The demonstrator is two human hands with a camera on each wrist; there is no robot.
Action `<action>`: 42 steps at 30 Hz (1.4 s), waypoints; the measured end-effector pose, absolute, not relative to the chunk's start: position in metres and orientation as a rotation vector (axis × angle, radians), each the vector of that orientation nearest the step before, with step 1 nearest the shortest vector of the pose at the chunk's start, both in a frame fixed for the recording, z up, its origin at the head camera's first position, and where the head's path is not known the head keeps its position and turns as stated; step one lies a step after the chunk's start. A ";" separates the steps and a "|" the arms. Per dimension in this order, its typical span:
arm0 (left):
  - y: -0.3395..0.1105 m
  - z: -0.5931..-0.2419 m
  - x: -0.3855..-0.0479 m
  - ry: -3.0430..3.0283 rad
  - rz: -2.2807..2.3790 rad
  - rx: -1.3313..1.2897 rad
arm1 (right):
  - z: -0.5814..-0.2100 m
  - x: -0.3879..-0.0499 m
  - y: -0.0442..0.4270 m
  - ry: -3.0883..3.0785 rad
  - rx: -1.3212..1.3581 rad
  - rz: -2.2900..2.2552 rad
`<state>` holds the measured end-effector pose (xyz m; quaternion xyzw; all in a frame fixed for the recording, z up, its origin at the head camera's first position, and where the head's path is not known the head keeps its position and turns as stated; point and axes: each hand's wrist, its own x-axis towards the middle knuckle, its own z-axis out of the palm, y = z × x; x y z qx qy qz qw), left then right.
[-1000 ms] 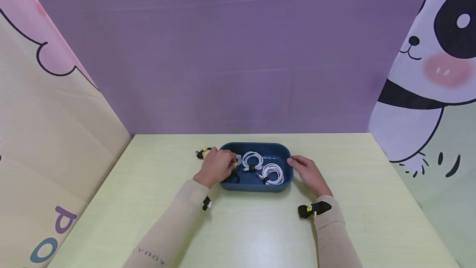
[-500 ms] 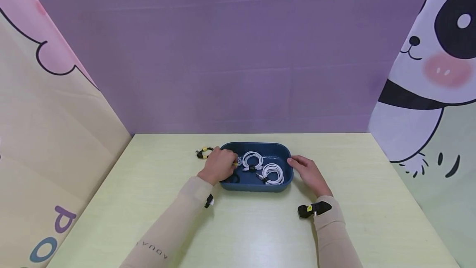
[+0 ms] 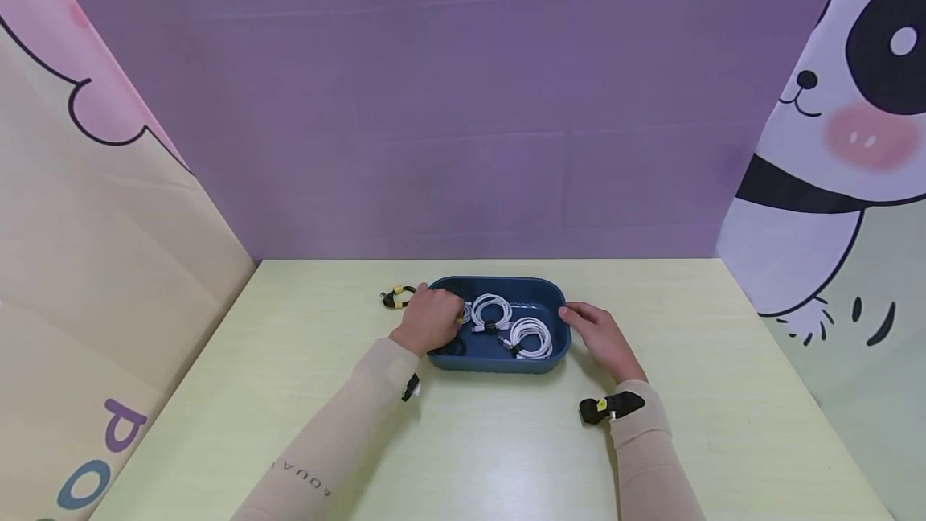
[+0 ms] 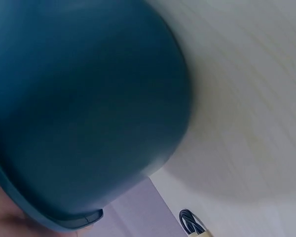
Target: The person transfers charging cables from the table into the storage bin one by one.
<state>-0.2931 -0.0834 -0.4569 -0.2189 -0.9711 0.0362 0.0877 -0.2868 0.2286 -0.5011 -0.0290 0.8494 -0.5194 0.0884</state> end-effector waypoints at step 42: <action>-0.089 -0.457 -0.293 -2.828 -0.105 -0.593 | -0.504 -0.289 0.231 2.518 -0.099 -1.573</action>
